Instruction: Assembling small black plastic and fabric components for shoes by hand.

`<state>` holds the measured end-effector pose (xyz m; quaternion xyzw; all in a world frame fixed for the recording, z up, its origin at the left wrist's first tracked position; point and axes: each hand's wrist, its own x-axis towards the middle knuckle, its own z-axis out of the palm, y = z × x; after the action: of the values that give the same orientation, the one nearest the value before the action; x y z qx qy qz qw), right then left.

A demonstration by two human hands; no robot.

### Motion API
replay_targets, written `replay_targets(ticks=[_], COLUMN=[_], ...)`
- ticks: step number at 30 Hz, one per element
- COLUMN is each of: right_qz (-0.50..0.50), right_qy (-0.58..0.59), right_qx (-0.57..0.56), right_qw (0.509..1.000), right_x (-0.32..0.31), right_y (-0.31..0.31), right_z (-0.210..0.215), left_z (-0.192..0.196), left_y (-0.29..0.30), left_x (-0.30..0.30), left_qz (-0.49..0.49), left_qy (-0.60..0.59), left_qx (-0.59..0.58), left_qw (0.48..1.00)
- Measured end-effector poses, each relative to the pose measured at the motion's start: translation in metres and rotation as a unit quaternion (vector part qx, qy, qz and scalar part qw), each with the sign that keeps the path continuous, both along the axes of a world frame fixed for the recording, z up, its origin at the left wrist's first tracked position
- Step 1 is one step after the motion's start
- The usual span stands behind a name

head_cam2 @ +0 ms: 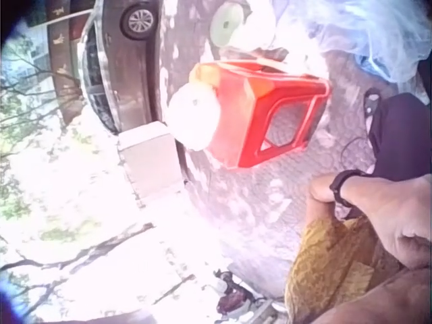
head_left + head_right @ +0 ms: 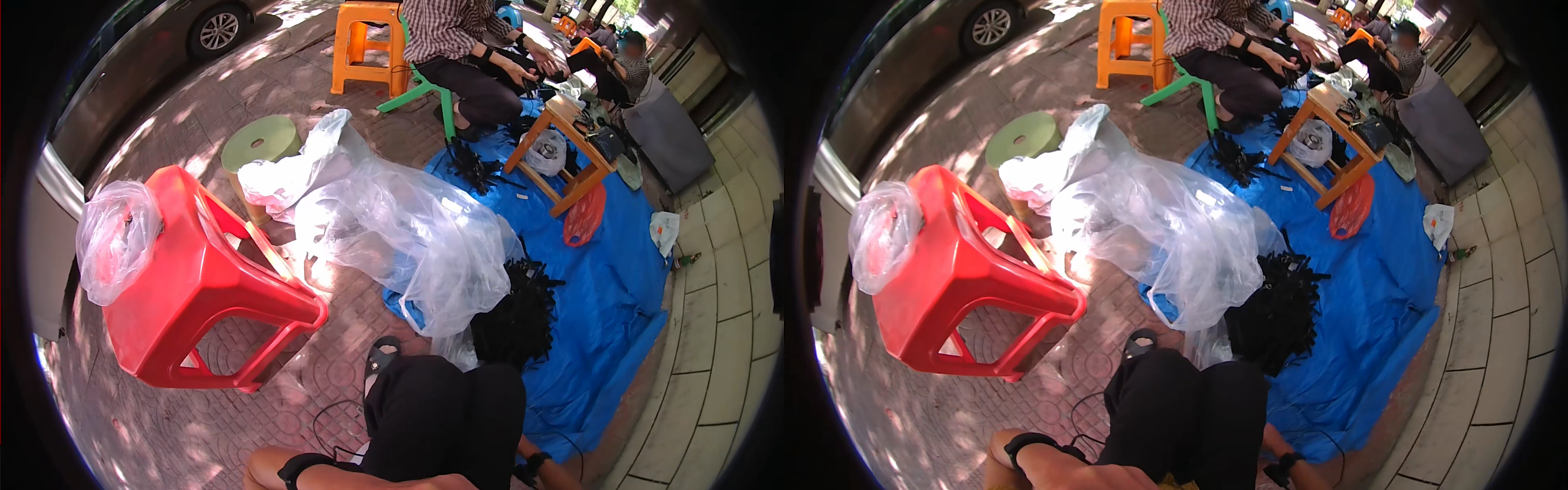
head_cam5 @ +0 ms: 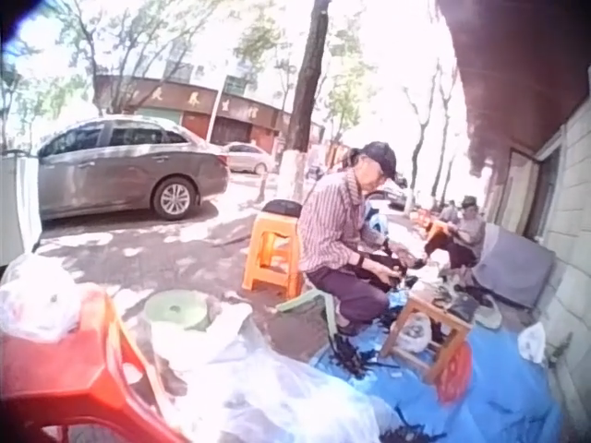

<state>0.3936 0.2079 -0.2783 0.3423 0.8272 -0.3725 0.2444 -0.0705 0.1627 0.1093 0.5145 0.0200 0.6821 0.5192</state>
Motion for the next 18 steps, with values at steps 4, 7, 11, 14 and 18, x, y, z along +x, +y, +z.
replay_targets(ticks=[4, 7, 11, 14, 18], right_qz=[-0.004, -0.011, -0.025, -0.035, -0.095], right_qy=[0.024, 0.045, 0.079, 0.1, 0.104], right_qx=[-0.002, 0.0, 0.008, 0.018, 0.019], right_qw=[1.0, 0.999, 0.997, 0.994, 0.99], right_x=[-0.019, -0.03, -0.049, -0.047, -0.056], right_y=[0.018, 0.018, 0.022, 0.024, 0.019], right_z=[0.009, 0.014, 0.016, 0.019, 0.039], left_z=[-0.01, -0.014, -0.014, -0.018, -0.001], left_y=[0.004, 0.005, 0.007, 0.008, 0.011], left_x=[-0.014, -0.014, -0.012, -0.005, -0.001], left_qz=[0.032, 0.046, 0.038, 0.037, -0.014], left_qy=[0.024, 0.01, -0.025, 0.007, 0.018], left_qx=[0.002, 0.006, -0.025, 0.014, -0.03], left_qw=[0.999, 0.999, 0.999, 0.999, 0.999])
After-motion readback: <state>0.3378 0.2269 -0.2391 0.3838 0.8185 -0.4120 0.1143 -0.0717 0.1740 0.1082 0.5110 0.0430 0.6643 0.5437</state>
